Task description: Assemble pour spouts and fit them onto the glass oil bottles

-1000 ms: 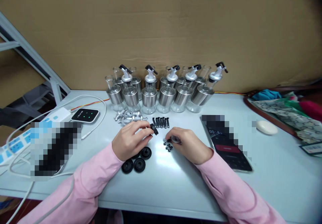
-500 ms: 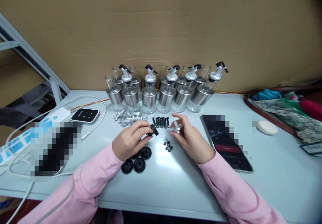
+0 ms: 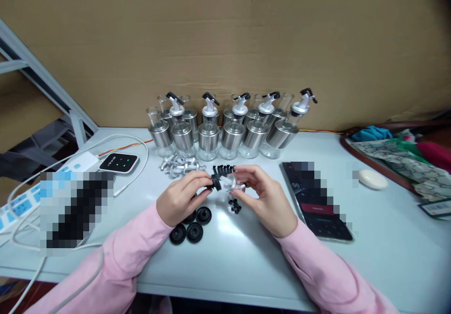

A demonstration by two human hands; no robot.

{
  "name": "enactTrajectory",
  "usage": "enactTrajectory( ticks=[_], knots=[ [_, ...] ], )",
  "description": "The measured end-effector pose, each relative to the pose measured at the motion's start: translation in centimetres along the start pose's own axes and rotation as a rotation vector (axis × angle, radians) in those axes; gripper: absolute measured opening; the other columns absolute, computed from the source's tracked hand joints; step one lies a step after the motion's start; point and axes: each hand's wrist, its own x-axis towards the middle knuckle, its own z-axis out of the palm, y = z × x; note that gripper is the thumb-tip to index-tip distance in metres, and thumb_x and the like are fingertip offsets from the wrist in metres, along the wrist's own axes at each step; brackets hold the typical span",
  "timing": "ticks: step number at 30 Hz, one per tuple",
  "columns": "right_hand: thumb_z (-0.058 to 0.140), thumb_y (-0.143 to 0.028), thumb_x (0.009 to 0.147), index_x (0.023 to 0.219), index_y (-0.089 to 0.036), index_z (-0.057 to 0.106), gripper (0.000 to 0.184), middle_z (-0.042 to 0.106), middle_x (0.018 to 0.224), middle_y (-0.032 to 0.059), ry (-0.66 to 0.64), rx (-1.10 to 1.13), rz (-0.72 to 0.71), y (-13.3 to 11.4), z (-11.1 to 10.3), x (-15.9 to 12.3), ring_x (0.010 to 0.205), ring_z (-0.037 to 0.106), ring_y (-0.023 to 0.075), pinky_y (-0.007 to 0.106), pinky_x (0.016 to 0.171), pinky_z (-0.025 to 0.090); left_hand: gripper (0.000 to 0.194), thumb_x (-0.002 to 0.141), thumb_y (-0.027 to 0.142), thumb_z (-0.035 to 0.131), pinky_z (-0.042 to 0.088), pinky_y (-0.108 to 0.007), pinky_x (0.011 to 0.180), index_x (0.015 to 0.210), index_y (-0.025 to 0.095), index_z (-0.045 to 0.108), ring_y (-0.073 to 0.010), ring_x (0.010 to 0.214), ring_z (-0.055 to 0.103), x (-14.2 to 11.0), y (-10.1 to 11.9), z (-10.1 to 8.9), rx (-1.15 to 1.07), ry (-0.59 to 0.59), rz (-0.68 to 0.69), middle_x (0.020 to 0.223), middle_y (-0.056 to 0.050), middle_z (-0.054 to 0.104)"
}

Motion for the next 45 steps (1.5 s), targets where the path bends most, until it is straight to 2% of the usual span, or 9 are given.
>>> enactTrajectory(
  ticks=[3, 6, 14, 19, 24, 30, 35, 41, 45],
  knots=[
    [0.065, -0.026, 0.074, 0.092, -0.019, 0.061, 0.019, 0.065, 0.082, 0.0045, 0.029, -0.045, -0.019, -0.3, 0.0, 0.0, 0.069, 0.059, 0.0160, 0.031, 0.067, 0.050, 0.015, 0.083, 0.011, 0.056, 0.054, -0.026, 0.078, 0.097, 0.013, 0.054, -0.0154, 0.089, 0.063, 0.0, 0.1, -0.1, -0.025, 0.028, -0.025, 0.093, -0.009, 0.064],
    [0.062, -0.025, 0.077, 0.094, -0.021, 0.063, 0.018, 0.065, 0.081, 0.0040, 0.045, -0.095, -0.062, -0.5, -0.2, 0.0, 0.065, 0.057, 0.0154, 0.033, 0.067, 0.049, 0.015, 0.084, 0.012, 0.055, 0.054, -0.027, 0.080, 0.099, 0.014, 0.054, -0.0157, 0.091, 0.063, 0.0, 0.2, -0.1, -0.033, 0.019, -0.034, 0.095, -0.009, 0.065],
    [0.055, -0.016, 0.078, 0.100, -0.021, 0.056, 0.022, 0.065, 0.092, 0.0059, 0.029, -0.008, -0.057, -0.3, 0.0, -0.2, 0.082, 0.060, 0.0185, 0.033, 0.074, 0.048, 0.018, 0.084, 0.009, 0.053, 0.054, -0.029, 0.082, 0.101, 0.015, 0.054, -0.0161, 0.094, 0.062, 0.0, 0.1, -0.1, -0.036, 0.047, -0.027, 0.100, -0.010, 0.065],
    [0.054, -0.022, 0.081, 0.097, -0.019, 0.055, 0.016, 0.065, 0.086, 0.0052, -0.012, 0.046, -0.023, -0.9, 0.0, -0.4, 0.078, 0.061, 0.0174, 0.032, 0.072, 0.048, 0.021, 0.081, 0.006, 0.056, 0.053, -0.029, 0.082, 0.101, 0.014, 0.054, -0.0162, 0.094, 0.062, 0.0, 0.2, -0.2, -0.029, 0.106, -0.024, 0.101, -0.010, 0.064],
    [0.046, -0.028, 0.088, 0.090, -0.018, 0.058, 0.016, 0.064, 0.071, 0.0021, -0.050, 0.184, 0.052, -1.2, -0.1, -0.2, 0.063, 0.059, 0.0139, 0.028, 0.064, 0.048, 0.021, 0.082, 0.007, 0.054, 0.054, -0.028, 0.082, 0.101, 0.014, 0.055, -0.0157, 0.094, 0.062, -0.2, 0.5, -0.3, -0.063, 0.044, 0.006, 0.102, -0.010, 0.063],
    [0.054, -0.039, 0.083, 0.087, -0.018, 0.058, 0.022, 0.062, 0.060, -0.0002, 0.001, 0.356, 0.168, -1.1, 0.1, 0.1, 0.055, 0.058, 0.0131, 0.027, 0.058, 0.049, 0.024, 0.085, 0.004, 0.048, 0.053, -0.023, 0.083, 0.106, 0.013, 0.056, -0.0140, 0.098, 0.060, -0.4, 0.5, -0.4, -0.092, 0.007, 0.044, 0.105, -0.011, 0.062],
    [0.059, -0.043, 0.078, 0.093, -0.019, 0.053, 0.029, 0.062, 0.064, -0.0005, 0.007, 0.457, 0.200, -1.3, 0.2, 0.2, 0.058, 0.058, 0.0133, 0.028, 0.059, 0.048, 0.021, 0.087, 0.006, 0.046, 0.054, -0.022, 0.076, 0.101, 0.015, 0.058, -0.0133, 0.092, 0.062, -0.4, 0.2, -0.6, -0.058, 0.038, 0.052, 0.100, -0.009, 0.063],
    [0.063, -0.042, 0.075, 0.078, -0.017, 0.055, 0.026, 0.050, 0.051, -0.0055, 0.044, 0.486, 0.216, -1.1, 0.2, 0.3, 0.047, 0.046, 0.0089, 0.022, 0.048, 0.038, 0.017, 0.089, 0.009, 0.043, 0.053, -0.019, 0.066, 0.095, 0.013, 0.058, -0.0123, 0.080, 0.063, -0.2, 0.7, -0.5, -0.058, 0.000, 0.107, 0.090, -0.008, 0.063],
    [0.060, -0.042, 0.077, 0.079, -0.016, 0.059, 0.026, 0.046, 0.049, -0.0060, 0.027, 0.484, 0.230, -0.9, 0.3, 0.3, 0.045, 0.041, 0.0083, 0.022, 0.046, 0.034, 0.014, 0.089, 0.017, 0.046, 0.054, -0.024, 0.064, 0.100, 0.015, 0.053, -0.0139, 0.075, 0.061, 0.0, 0.9, -0.2, -0.027, -0.014, 0.135, 0.085, -0.007, 0.061]
  ],
)
